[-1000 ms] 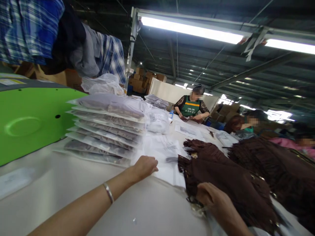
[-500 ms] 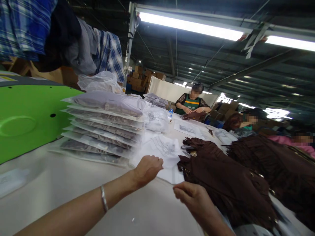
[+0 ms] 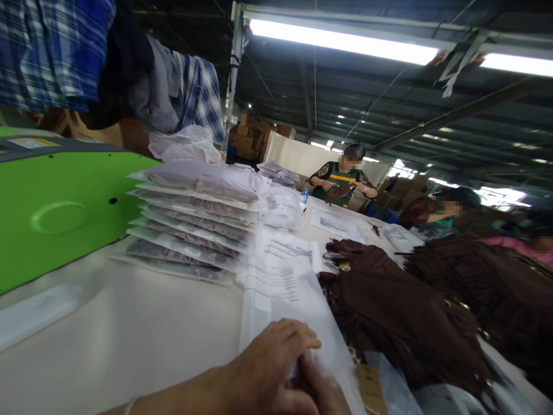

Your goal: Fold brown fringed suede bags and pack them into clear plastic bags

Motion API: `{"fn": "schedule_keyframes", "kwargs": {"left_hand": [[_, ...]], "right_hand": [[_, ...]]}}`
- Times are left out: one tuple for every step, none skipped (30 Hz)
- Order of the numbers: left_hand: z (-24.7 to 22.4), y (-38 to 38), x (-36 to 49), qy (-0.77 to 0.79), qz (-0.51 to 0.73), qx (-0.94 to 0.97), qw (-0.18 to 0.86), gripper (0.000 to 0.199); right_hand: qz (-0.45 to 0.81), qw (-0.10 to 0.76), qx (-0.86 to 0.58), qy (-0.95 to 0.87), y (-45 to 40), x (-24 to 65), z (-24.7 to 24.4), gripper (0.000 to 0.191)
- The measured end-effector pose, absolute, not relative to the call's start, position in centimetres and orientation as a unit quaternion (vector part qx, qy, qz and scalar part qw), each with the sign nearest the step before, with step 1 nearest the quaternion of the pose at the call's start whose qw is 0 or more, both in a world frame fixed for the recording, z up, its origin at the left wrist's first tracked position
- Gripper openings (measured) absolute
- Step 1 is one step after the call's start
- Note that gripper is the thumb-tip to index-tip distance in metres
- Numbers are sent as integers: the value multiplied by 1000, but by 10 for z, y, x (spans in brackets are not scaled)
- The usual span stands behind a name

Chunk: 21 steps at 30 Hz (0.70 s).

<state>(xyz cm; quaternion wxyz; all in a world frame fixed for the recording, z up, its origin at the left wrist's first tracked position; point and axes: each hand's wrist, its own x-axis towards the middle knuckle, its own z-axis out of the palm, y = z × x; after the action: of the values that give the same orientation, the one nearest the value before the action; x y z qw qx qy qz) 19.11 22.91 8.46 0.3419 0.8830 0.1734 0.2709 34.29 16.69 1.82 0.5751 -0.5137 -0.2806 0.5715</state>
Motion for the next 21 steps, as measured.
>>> {"fn": "schedule_keyframes", "kwargs": {"left_hand": [[78,228,187,154,271,912,267,72],[70,228,184,144,264,933,195,80],[62,229,181,146,259,946,128,82],[54,232,179,156,259,951,64,78],[48,238,177,171,271,947,3,67],[44,246,175,184,290,938,-51,50],[43,256,172,196,309,926,-97,32],[46,266,169,204,330,912,-134,19],[52,276,165,210,345,900,-161,15],[62,285,160,218,356,891,-180,17],[73,291,153,224,364,883,-193,19],[85,295,146,224,368,880,-201,20],[97,296,139,218,368,880,-205,21],[107,295,132,203,362,887,-203,22],[115,293,125,188,347,897,-196,24],[118,291,118,176,329,909,-187,25],[118,290,112,173,302,922,-173,25],[114,290,107,181,266,934,-155,25],[107,290,103,201,226,943,-136,24],[98,291,99,230,180,950,-113,22],[90,291,97,258,137,952,-89,19]], "right_hand": [[575,592,-506,-251,170,346,19,34],[581,614,-491,-209,173,349,20,38],[588,636,-473,-160,176,350,22,42],[595,653,-454,-115,179,350,24,46],[599,663,-442,-79,181,350,26,49],[598,666,-441,-60,183,349,29,50],[593,663,-453,-61,185,349,33,51],[583,660,-469,-71,186,349,37,51],[569,660,-484,-85,187,350,42,51],[552,664,-496,-98,188,352,48,52],[534,671,-502,-110,188,354,54,53],[517,681,-504,-121,188,356,59,53],[504,691,-503,-129,188,358,64,53],[495,697,-502,-132,186,359,68,52],[493,697,-502,-135,185,359,70,51],[499,691,-504,-140,182,359,70,49],[510,679,-507,-146,179,357,67,48],[523,663,-513,-154,176,355,64,47],[535,646,-520,-161,173,353,59,48],[545,628,-529,-170,170,352,54,49],[549,612,-540,-179,168,350,49,51]]}}
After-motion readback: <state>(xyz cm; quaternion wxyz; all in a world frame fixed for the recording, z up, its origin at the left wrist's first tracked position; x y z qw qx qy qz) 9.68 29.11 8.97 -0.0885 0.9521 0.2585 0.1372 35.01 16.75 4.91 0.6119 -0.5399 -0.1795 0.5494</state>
